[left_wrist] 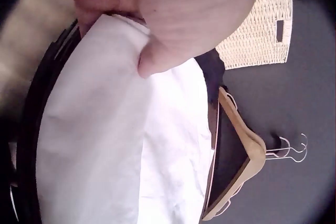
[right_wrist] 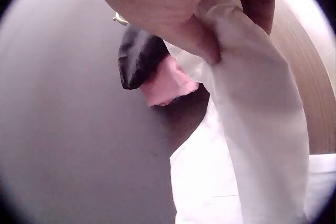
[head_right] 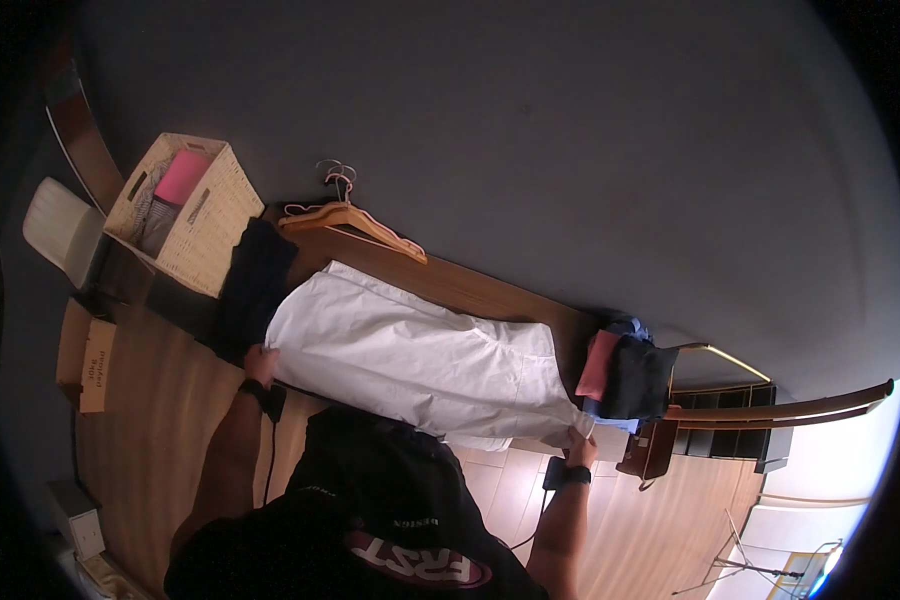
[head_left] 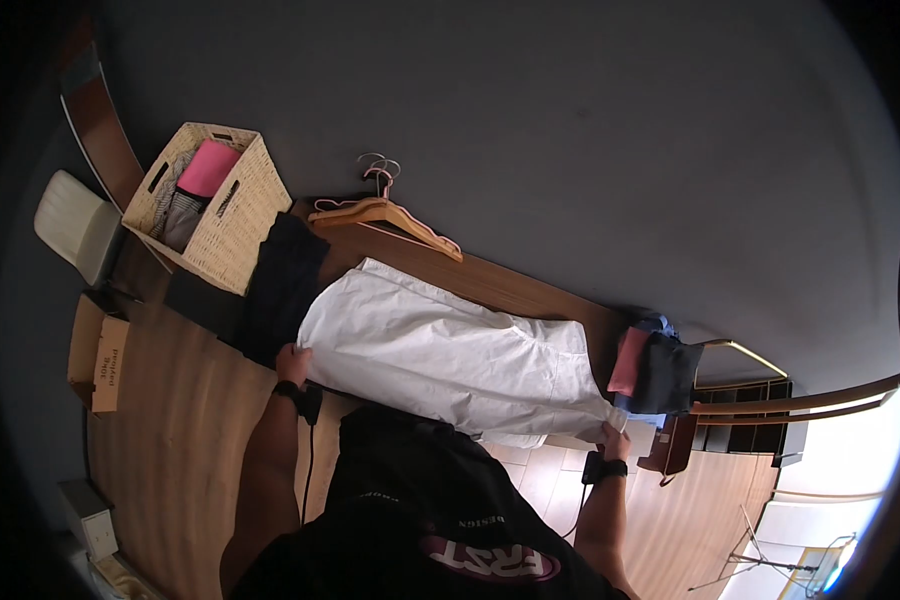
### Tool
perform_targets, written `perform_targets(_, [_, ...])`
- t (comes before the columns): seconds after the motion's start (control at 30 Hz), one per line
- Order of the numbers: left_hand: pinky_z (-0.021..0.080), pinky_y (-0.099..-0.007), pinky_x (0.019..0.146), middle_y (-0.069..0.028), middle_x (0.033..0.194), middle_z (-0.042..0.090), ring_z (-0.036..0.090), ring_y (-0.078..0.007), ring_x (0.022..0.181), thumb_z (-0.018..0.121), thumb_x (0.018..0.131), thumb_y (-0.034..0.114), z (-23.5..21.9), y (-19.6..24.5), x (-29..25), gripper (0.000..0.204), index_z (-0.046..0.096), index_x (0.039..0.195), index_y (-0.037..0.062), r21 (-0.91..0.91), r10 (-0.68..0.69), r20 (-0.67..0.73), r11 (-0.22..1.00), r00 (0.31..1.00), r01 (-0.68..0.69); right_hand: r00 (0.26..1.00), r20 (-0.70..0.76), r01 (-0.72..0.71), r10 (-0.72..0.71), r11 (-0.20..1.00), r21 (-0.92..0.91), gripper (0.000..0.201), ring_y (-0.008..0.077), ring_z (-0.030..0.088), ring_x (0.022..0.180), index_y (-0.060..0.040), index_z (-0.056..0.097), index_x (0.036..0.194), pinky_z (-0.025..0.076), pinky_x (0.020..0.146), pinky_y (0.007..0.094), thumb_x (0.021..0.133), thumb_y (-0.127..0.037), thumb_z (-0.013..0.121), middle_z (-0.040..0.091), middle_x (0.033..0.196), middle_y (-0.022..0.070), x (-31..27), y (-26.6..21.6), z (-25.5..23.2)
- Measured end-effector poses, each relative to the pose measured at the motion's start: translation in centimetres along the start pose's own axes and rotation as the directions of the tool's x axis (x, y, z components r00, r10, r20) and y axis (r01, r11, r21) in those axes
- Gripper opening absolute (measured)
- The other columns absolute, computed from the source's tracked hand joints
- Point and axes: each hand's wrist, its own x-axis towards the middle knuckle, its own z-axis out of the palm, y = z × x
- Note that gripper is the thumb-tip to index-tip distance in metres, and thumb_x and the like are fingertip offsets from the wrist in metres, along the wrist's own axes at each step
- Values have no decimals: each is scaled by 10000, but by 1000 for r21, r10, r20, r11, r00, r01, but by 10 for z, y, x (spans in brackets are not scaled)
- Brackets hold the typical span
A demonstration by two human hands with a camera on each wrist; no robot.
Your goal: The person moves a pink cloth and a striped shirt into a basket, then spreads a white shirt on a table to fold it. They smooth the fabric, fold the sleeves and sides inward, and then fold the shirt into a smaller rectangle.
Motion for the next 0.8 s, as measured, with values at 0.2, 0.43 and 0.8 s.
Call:
perform_targets(0.2, [493, -406, 872, -230, 1050, 685, 661, -339, 997, 710, 709, 244, -10, 24, -31, 492, 633, 1086, -63, -169, 70, 26, 983, 997, -65, 998, 56, -24, 25, 999, -25, 291, 223, 668, 808, 21, 647, 1070, 561, 648, 329, 810, -101, 693, 675, 982, 99, -19, -5, 0])
perform_targets(0.43, [502, -371, 837, -180, 1039, 695, 667, -284, 945, 737, 712, 231, -13, 25, -23, 513, 630, 1120, -61, -94, -7, 103, 995, 995, 17, 977, 133, 162, -168, 985, 52, 279, 195, 672, 824, -16, 640, 1080, 561, 691, 317, 807, -63, 669, 682, 974, 80, -48, -50, 29])
perform_targets(0.8, [489, -314, 824, -97, 1030, 700, 637, -168, 914, 731, 784, 164, -45, 51, 17, 383, 658, 1116, -14, -395, 146, -46, 906, 988, -152, 970, 220, -97, 106, 994, -50, 264, 242, 683, 811, -11, 637, 1077, 595, 740, 348, 821, -64, 671, 676, 1003, 100, -20, -28, 11])
